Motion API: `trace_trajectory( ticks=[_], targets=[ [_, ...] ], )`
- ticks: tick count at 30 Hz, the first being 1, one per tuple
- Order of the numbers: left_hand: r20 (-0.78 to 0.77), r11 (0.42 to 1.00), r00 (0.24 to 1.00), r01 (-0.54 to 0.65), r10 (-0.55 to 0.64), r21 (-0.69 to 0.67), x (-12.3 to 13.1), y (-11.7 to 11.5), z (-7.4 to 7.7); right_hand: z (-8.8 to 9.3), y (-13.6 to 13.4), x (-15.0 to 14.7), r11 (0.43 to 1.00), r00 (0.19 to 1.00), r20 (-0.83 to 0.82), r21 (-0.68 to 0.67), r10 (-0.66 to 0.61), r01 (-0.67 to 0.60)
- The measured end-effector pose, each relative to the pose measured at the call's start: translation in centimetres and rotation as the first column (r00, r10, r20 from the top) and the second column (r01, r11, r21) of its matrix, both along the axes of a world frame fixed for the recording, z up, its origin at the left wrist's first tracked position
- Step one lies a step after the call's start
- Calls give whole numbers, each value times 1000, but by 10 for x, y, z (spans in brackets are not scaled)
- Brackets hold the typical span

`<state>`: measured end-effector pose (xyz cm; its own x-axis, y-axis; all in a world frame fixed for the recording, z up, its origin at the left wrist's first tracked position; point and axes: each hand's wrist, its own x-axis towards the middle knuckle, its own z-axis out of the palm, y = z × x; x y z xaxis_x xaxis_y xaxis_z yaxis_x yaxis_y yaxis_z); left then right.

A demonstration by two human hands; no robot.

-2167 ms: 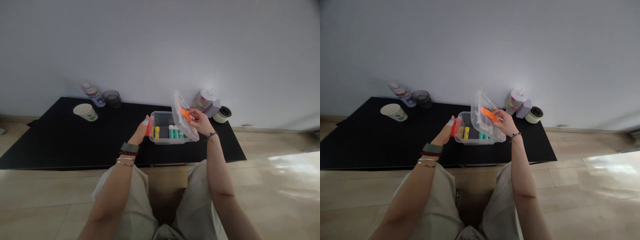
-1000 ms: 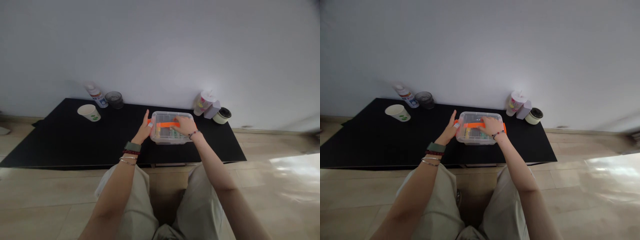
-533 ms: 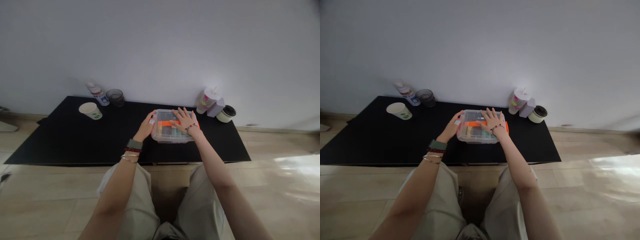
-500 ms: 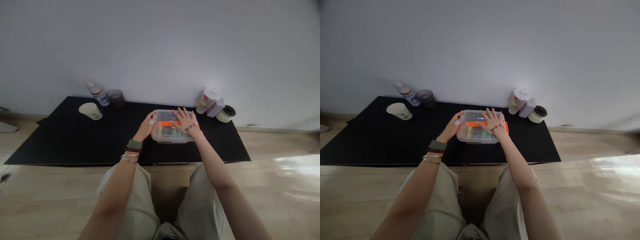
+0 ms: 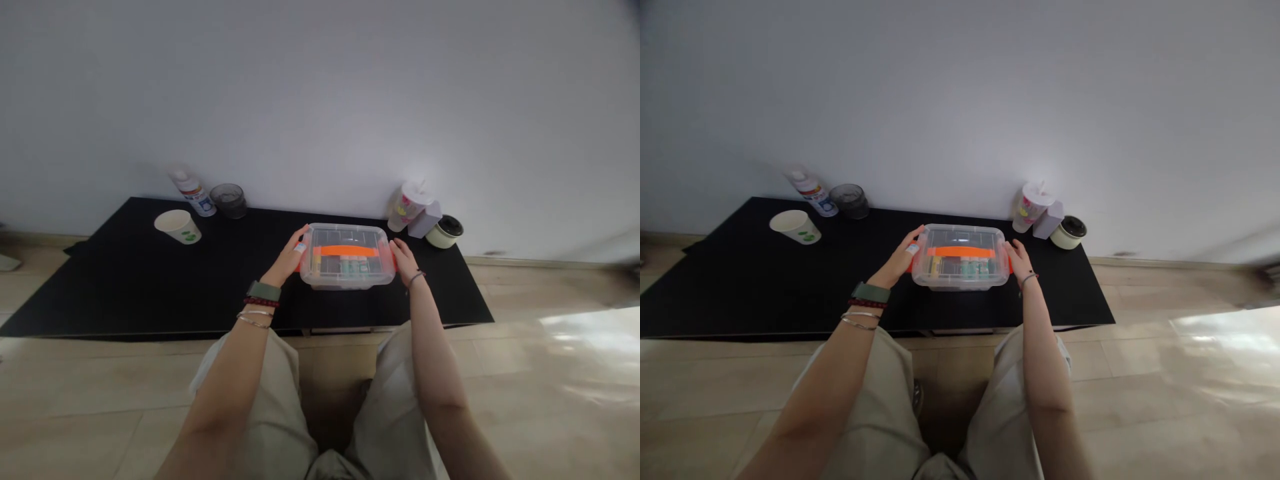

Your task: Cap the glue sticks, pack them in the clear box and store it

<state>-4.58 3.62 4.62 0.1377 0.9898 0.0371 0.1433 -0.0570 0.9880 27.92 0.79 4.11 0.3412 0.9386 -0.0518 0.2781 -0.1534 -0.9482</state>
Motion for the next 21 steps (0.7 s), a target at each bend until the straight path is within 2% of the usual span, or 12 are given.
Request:
trace_trajectory(
  ticks=[2, 5, 10, 16, 21],
  targets=[
    [-12, 1000, 1000, -4, 4, -1, 0, 0, 1, -10, -3, -5, 999, 988, -155, -43, 22, -29],
    [-15, 1000, 1000, -4, 4, -9, 1, -1, 1, -15, -3, -14, 1000, 980, -200, 15, -5, 8],
    [-19, 1000, 1000, 1, -1, 1, 1, 0, 0, -16, 0, -15, 983, 998, -16, 170, -61, 63],
    [-5, 1000, 1000, -5, 5, -6, -1, 1, 1, -24, 0, -10, 986, 993, 106, 166, -46, 28],
    [-43, 1000, 999, -27, 26, -7, 3, -3, 8, -11, -6, -14, 987, 966, 245, 153, -82, 45]
  ],
)
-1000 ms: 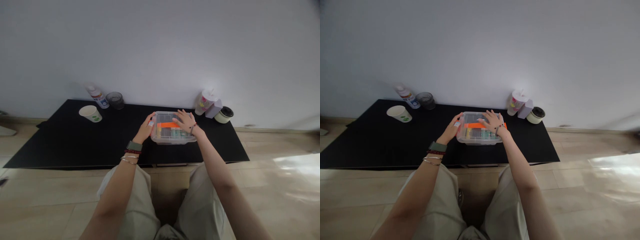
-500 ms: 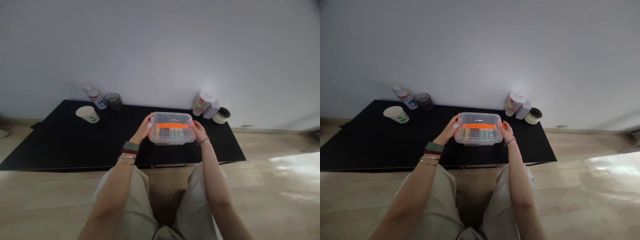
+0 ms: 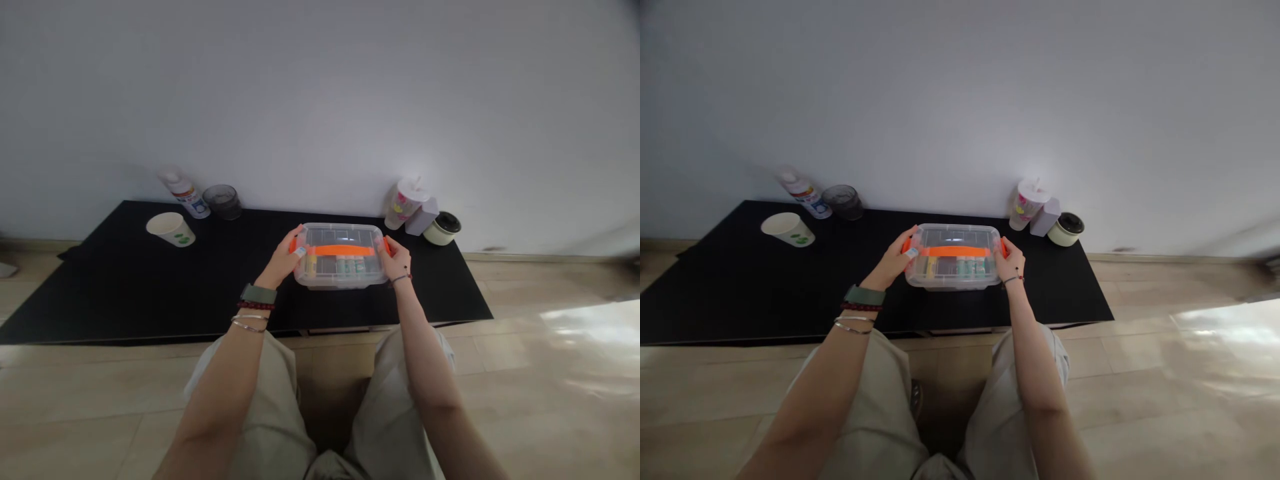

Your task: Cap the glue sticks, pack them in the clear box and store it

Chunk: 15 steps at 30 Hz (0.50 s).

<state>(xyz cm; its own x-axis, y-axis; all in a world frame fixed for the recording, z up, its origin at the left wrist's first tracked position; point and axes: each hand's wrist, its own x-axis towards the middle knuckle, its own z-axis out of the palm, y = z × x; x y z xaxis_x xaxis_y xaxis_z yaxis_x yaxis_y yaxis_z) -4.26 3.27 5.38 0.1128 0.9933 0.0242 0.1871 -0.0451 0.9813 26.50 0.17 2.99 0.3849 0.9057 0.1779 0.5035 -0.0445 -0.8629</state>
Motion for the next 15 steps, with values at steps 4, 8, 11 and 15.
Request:
trace_trajectory(
  ticks=[4, 8, 11, 15],
  targets=[
    [-8, 999, 999, -40, 40, -9, 7, -4, 3, 13, -5, -7, 1000, 998, 67, -15, -7, 8],
    [34, 999, 999, -21, 22, -41, 11, -3, -3, 20, -7, -13, 1000, 993, 117, 5, 5, -5],
    [4, 999, 1000, -10, 10, -42, 11, 2, -11, 23, -7, -15, 1000, 989, 148, 7, -9, 8],
    [-68, 999, 997, 39, -39, 4, 6, 9, -23, 27, -6, -19, 999, 985, 171, -22, -36, 40]
  ],
)
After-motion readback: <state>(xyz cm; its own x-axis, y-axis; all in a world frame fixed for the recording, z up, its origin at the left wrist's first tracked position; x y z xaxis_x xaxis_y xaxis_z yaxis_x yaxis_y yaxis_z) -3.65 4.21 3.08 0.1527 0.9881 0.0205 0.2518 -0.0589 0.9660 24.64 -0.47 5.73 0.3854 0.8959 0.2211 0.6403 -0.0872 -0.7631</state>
